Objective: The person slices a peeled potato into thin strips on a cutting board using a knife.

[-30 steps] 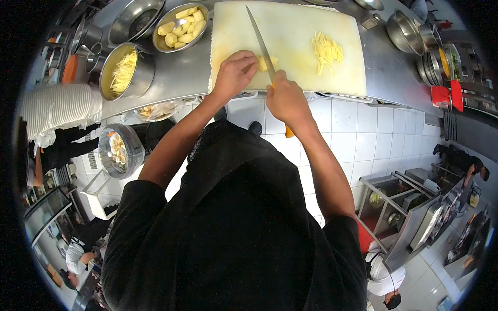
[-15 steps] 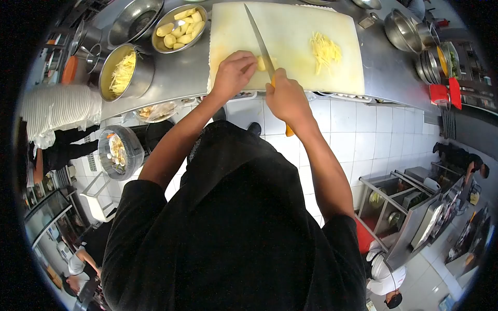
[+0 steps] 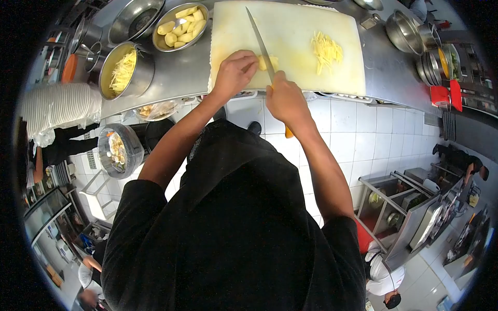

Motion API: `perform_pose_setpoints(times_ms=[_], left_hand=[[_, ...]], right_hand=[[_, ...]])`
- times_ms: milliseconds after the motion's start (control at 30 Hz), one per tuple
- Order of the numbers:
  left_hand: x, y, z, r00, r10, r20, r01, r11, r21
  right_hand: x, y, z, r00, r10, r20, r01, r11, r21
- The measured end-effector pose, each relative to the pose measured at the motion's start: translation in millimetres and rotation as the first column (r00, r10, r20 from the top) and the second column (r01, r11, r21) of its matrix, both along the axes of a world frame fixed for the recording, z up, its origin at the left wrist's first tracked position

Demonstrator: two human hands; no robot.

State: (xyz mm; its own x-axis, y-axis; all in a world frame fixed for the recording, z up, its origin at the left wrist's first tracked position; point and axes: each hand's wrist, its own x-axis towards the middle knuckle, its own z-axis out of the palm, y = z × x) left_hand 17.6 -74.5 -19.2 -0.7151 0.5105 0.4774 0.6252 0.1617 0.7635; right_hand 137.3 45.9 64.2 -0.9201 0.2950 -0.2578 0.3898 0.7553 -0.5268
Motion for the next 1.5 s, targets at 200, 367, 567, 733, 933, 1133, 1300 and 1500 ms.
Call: perform_pose_setpoints(times_ms=[200,367,567,733,933,1133,1300,1500], left_hand=[[0,1,-4,1.000,0.019,0.005,-0.019,1.000,0.009],[1,0,0,1.000,0.006,0.029,-0.006,1.000,0.002],[1,2,-2,1.000,0.011,0.026,-0.011,1.000,0.013],[1,1,0,1.000,0.011,0.006,-0.011,1.000,0.019],[1,0,1,1.000,0.001,0.030,-0.001,1.000,0.016],[1,1,1,1.000,0.004,0.022,-0.005,1.000,0.005],[1,1,0,0.999,0.006,0.032,-0.006,1.000,0.014],[1,1,-1,1.000,0.014,-0.001,-0.014,1.000,0.019]], right_hand=[[-25,7,-20,0.999,-0.018,-0.026,0.017,0.999,-0.045],[-10,1,7,0.999,-0.048,0.020,0.048,0.998,-0.037],[-2,-1,10,0.999,-0.035,0.020,0.035,0.999,-0.024],[-3,-1,6,0.999,-0.028,0.021,0.029,0.999,-0.028],[-2,-2,15,0.998,-0.037,0.053,0.038,0.999,-0.014],[-2,-3,20,0.994,-0.055,0.093,0.058,0.998,-0.028],[-1,-2,18,0.994,-0.051,0.093,0.055,0.998,-0.039],[2,-2,19,0.996,-0.037,0.075,0.039,0.999,-0.018]])
